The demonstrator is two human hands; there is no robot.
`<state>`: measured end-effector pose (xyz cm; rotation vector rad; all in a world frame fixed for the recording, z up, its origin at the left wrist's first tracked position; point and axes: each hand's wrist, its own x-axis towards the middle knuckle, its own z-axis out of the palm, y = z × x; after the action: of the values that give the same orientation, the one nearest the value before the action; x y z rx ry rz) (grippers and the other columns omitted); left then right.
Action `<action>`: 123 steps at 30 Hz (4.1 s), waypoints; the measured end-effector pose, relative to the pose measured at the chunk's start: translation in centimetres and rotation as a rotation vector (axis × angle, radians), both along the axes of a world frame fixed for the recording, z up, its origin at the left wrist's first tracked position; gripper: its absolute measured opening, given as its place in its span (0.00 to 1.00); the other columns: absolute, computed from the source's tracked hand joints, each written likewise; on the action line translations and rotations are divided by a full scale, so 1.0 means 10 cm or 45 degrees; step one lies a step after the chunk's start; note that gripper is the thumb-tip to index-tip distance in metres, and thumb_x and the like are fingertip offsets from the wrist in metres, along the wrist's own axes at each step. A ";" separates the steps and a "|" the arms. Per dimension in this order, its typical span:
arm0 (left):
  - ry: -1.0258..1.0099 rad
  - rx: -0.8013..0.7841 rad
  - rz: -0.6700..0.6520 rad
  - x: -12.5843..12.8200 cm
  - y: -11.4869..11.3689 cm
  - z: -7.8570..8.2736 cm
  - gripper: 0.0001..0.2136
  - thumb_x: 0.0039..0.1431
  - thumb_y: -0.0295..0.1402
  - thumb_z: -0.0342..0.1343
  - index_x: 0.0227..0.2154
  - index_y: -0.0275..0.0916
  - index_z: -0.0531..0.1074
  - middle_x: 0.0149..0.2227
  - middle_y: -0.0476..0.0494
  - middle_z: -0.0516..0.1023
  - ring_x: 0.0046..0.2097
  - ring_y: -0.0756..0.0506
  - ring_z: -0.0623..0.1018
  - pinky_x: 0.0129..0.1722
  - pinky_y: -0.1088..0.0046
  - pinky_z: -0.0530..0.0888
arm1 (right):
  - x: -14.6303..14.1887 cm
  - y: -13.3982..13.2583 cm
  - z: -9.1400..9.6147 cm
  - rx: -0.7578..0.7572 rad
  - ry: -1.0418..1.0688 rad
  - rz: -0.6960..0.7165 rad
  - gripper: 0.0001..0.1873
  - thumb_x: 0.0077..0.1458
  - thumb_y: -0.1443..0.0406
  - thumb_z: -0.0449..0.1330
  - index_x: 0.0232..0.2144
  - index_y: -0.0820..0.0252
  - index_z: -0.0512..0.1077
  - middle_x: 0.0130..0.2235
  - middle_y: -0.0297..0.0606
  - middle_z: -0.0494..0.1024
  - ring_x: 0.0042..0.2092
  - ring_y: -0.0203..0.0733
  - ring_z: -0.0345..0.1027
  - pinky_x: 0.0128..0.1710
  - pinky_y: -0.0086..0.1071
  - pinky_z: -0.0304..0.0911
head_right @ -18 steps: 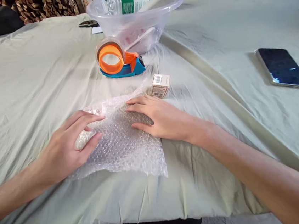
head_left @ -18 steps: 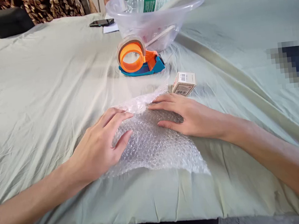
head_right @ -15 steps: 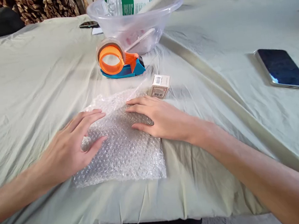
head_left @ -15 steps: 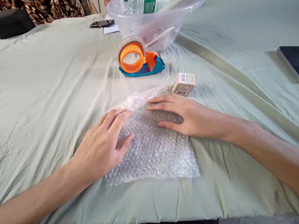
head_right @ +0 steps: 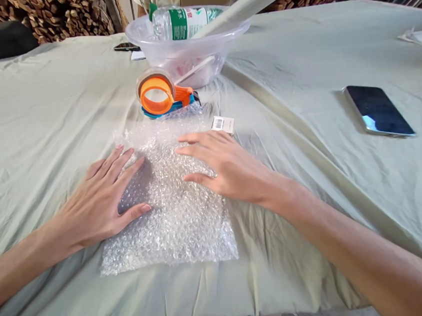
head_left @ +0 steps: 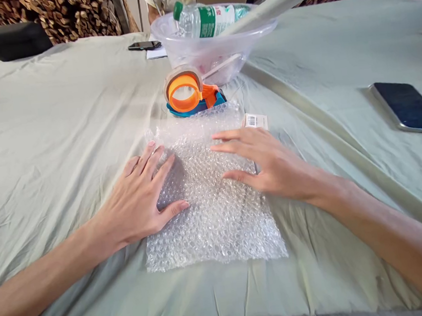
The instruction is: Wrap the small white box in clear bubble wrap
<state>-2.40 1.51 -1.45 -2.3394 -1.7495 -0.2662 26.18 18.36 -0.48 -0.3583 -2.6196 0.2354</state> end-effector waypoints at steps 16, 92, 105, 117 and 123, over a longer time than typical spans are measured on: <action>-0.153 -0.270 0.022 -0.07 0.05 -0.04 0.50 0.73 0.73 0.39 0.82 0.39 0.55 0.84 0.31 0.53 0.85 0.28 0.55 0.82 0.34 0.63 | 0.08 0.03 0.13 0.217 0.385 -0.697 0.27 0.72 0.58 0.66 0.69 0.55 0.71 0.64 0.52 0.81 0.63 0.63 0.77 0.67 0.61 0.71; -0.658 0.039 0.203 0.00 0.08 0.09 0.25 0.71 0.39 0.55 0.69 0.50 0.73 0.64 0.40 0.74 0.46 0.44 0.81 0.47 0.59 0.85 | -0.14 -0.19 -0.06 -0.379 -0.103 -0.684 0.28 0.66 0.62 0.65 0.66 0.56 0.74 0.38 0.37 0.80 0.34 0.44 0.73 0.41 0.43 0.71; -1.732 -0.052 0.489 0.13 0.05 0.09 0.16 0.58 0.37 0.76 0.50 0.46 0.88 0.44 0.44 0.88 0.48 0.39 0.85 0.65 0.46 0.78 | -0.23 -0.32 0.03 -1.585 0.886 -0.767 0.32 0.50 0.69 0.79 0.54 0.50 0.73 0.53 0.40 0.83 0.49 0.46 0.83 0.57 0.43 0.84; -1.971 0.010 0.515 0.30 0.02 0.15 0.17 0.57 0.32 0.76 0.50 0.43 0.88 0.46 0.44 0.86 0.52 0.42 0.83 0.56 0.66 0.82 | -0.28 -0.41 -0.07 -1.651 0.733 -0.170 0.15 0.68 0.62 0.72 0.54 0.50 0.78 0.44 0.34 0.88 0.45 0.43 0.85 0.49 0.39 0.85; -1.858 0.036 0.446 0.32 0.03 0.20 0.11 0.59 0.32 0.75 0.45 0.42 0.89 0.37 0.46 0.85 0.38 0.49 0.81 0.35 0.77 0.76 | -0.28 -0.42 -0.09 -0.959 0.606 -0.010 0.08 0.70 0.68 0.67 0.46 0.50 0.85 0.51 0.35 0.87 0.54 0.45 0.83 0.60 0.43 0.82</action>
<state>0.80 1.83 0.54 -1.6585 -2.4534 -2.2777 23.41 14.15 -1.39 -0.4826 -1.9737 1.1583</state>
